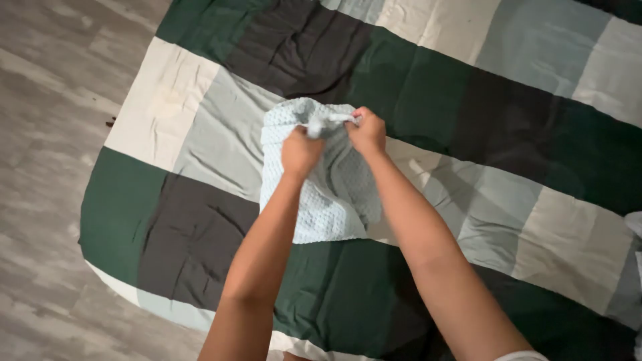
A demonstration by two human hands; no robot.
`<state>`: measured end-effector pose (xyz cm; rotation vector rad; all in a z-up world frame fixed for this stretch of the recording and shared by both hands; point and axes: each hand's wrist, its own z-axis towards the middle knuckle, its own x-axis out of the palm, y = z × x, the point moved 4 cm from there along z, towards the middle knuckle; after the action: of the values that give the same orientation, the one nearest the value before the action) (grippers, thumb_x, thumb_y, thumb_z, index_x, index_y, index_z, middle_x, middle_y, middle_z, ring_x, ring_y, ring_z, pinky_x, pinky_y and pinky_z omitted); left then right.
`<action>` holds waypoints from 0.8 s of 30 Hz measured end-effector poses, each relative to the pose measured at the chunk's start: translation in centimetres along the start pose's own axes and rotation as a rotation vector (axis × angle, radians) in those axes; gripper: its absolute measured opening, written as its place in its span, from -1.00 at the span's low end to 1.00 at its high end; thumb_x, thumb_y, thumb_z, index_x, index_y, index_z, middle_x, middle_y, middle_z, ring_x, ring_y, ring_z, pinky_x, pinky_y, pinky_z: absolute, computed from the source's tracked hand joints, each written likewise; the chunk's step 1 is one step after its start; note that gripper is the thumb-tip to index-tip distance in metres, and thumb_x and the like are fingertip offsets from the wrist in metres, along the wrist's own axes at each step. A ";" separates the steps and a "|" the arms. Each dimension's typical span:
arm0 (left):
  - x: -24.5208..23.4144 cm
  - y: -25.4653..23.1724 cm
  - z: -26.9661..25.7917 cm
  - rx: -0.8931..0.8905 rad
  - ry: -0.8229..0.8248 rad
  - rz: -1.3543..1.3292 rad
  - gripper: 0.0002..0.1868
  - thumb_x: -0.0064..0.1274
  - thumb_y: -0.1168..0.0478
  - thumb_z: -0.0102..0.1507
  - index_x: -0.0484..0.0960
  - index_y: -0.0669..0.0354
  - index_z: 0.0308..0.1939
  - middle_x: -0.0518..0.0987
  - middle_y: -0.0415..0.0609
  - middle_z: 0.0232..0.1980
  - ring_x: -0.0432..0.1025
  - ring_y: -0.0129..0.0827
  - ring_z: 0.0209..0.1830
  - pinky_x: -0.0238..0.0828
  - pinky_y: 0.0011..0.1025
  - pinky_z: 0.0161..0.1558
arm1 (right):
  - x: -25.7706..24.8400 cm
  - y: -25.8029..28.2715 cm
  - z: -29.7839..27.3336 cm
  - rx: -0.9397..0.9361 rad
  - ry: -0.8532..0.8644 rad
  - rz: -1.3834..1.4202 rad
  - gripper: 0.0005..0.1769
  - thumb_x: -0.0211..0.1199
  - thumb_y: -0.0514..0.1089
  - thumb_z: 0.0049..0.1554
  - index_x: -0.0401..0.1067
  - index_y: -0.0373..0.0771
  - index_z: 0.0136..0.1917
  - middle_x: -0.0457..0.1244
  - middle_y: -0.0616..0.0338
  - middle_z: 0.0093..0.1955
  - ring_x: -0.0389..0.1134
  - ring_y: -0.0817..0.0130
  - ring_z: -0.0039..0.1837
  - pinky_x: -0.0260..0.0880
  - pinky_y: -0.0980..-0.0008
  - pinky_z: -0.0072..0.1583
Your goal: Fold a textured light blue blanket and tuck the checkered bedsheet into the metal bed frame.
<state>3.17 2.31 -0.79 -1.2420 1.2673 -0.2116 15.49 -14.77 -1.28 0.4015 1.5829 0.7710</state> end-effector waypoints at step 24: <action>-5.5 0.5 -4.1 0.244 -0.233 0.434 -0.29 0.24 -0.13 0.23 0.39 -0.25 0.44 0.23 0.28 0.53 -0.02 0.32 0.50 -0.18 0.42 0.23 | 1.7 -0.4 -13.3 0.170 0.026 -0.421 -0.20 0.43 0.32 0.06 0.22 0.12 0.45 0.22 0.07 0.46 0.23 -0.06 0.49 0.28 -0.08 0.42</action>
<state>-2.41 4.06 2.92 -0.7381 1.2329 0.0902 2.38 -17.21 -2.72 0.1691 1.6886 0.3212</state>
